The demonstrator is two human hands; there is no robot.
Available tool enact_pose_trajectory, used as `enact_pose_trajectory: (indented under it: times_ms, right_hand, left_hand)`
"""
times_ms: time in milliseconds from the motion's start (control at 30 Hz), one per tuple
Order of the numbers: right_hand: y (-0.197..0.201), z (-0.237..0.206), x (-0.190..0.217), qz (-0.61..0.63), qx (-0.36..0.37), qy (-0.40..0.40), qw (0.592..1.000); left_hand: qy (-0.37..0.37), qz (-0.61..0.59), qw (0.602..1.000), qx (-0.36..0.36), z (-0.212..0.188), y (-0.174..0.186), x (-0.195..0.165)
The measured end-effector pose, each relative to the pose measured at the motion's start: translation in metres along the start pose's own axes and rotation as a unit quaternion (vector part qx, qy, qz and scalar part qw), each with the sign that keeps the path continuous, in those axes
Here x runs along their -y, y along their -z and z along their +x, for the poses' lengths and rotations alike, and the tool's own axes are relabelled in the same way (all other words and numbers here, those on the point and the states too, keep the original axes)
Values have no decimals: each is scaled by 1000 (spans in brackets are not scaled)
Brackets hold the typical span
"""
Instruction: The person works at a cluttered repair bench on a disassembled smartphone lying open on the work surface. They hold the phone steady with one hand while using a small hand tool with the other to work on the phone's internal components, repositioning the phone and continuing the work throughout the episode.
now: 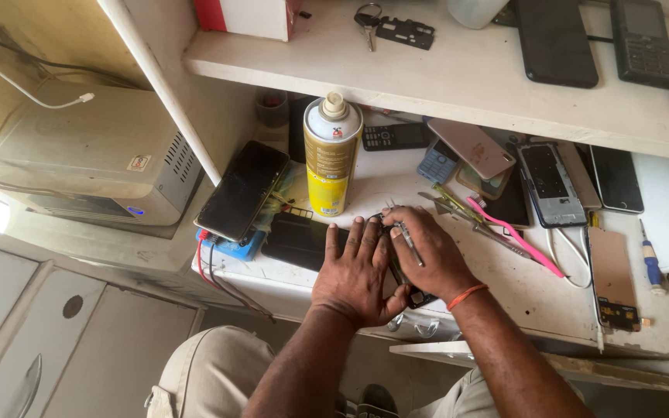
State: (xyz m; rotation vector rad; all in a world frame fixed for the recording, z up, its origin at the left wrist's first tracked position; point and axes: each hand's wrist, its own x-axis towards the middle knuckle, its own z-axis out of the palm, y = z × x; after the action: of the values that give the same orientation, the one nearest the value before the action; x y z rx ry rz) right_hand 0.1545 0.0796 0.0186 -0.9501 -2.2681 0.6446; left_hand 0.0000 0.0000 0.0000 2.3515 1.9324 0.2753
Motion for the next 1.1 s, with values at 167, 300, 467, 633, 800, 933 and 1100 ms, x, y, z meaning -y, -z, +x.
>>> enact_pose_trajectory:
  times_ms: [167,300,467,633,800,933,1100]
  right_hand:
    - [6,5,-10,81,-47,-31,995]
    - [17,2,-8,43,-51,-88,994]
    - [15,2,3,-89,-36,5,995]
    - [8,0,12,-216,-29,59,974]
    - [1,-9,14,-248,-38,62,966]
    - [14,-10,-4,-131,-76,75,986]
    - [27,-12,-16,-62,-121,-61,989]
  left_hand:
    - [-2,2,1000,-18,-1,-5,0]
    - [-2,0,1000,-19,0,-8,0]
    - [-4,1,1000,-23,0,-10,1]
    - [-3,-2,1000,-19,1,-13,2]
    - [-3,-9,1000,-15,-1,-10,2]
    - [-4,-1,1000,-31,0,-10,2]
    - [-1,-4,999,-40,-3,-12,2]
